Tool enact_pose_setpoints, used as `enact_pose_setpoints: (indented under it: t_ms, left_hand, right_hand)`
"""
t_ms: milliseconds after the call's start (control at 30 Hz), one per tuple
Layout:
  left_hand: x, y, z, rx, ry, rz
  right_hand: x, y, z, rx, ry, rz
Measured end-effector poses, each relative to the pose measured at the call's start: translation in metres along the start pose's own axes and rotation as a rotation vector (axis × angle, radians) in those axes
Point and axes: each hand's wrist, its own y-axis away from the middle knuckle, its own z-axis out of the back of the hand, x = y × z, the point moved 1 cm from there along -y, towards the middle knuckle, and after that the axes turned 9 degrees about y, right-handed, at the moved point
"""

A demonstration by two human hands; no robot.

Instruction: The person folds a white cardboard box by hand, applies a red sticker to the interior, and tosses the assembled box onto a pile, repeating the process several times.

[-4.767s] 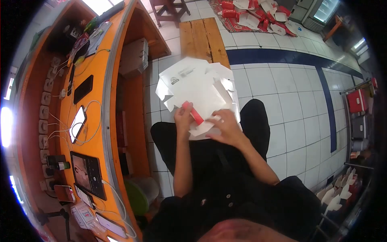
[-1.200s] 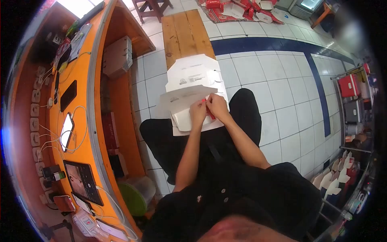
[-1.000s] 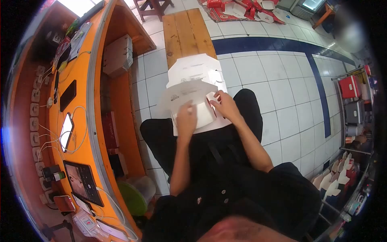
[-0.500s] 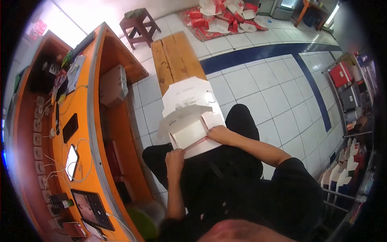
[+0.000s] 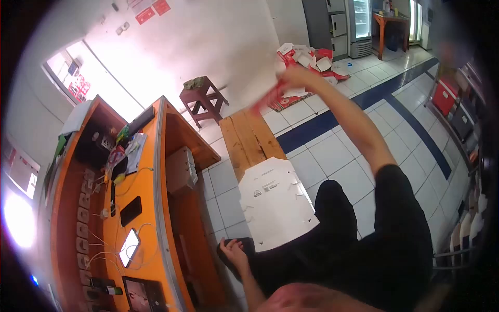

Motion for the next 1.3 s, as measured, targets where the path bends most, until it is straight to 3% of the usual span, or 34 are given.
enact_pose_setpoints:
  t_ms: [33,100,133,200,300,333,367,467,600,833,967,1067,1200,1300]
  left_hand:
    - [0.001,0.002,-0.001,0.022,-0.032,-0.008]
    - [0.006,-0.001,-0.002,0.059,-0.094,-0.030]
    - [0.014,-0.004,0.000,0.073,-0.084,-0.042]
    - [-0.002,0.004,-0.007,0.125,-0.347,-0.013]
    - [0.020,-0.005,-0.019,0.222,-0.699,-0.073]
    - [0.031,-0.008,-0.019,0.259,-0.826,-0.105]
    - [0.037,-0.009,-0.022,0.265,-0.865,-0.109]
    - [0.042,-0.007,-0.038,0.326,-0.963,-0.122]
    - [0.024,0.005,-0.057,0.402,-0.976,-0.039]
    - [0.044,0.011,-0.058,0.269,-0.925,-0.184]
    - [0.021,0.011,-0.064,0.277,-0.896,-0.286]
    - [0.021,-0.014,-0.064,0.268,-0.612,0.029]
    - [0.008,-0.030,-0.056,0.372,0.017,0.135]
    - [-0.015,-0.024,-0.057,0.298,0.118,0.312]
  right_hand:
    - [-0.014,0.021,0.037,-0.351,-0.078,-0.017]
    - [-0.026,0.017,0.046,-0.404,-0.115,-0.235]
    - [-0.022,0.015,0.031,-0.498,-0.185,-0.218]
    - [0.000,0.021,-0.018,-0.681,-0.295,-0.168]
    - [0.109,0.140,-0.089,-0.148,-0.473,-0.418]
    - [0.123,0.165,-0.188,-0.319,-0.523,-0.363]
    - [0.150,0.205,-0.234,-0.014,-0.500,-0.451]
    - [0.232,0.304,-0.265,0.332,-0.567,-0.613]
    - [0.271,0.340,-0.267,0.170,-0.486,-0.640]
    - [0.275,0.337,-0.267,0.120,-0.516,-0.629]
    - [0.274,0.335,-0.264,0.140,-0.559,-0.666]
    - [0.267,0.330,-0.264,0.154,-0.591,-0.695]
    - [0.261,0.326,-0.260,0.133,-0.670,-0.695]
    - [0.252,0.322,-0.272,0.085,-0.794,-0.654]
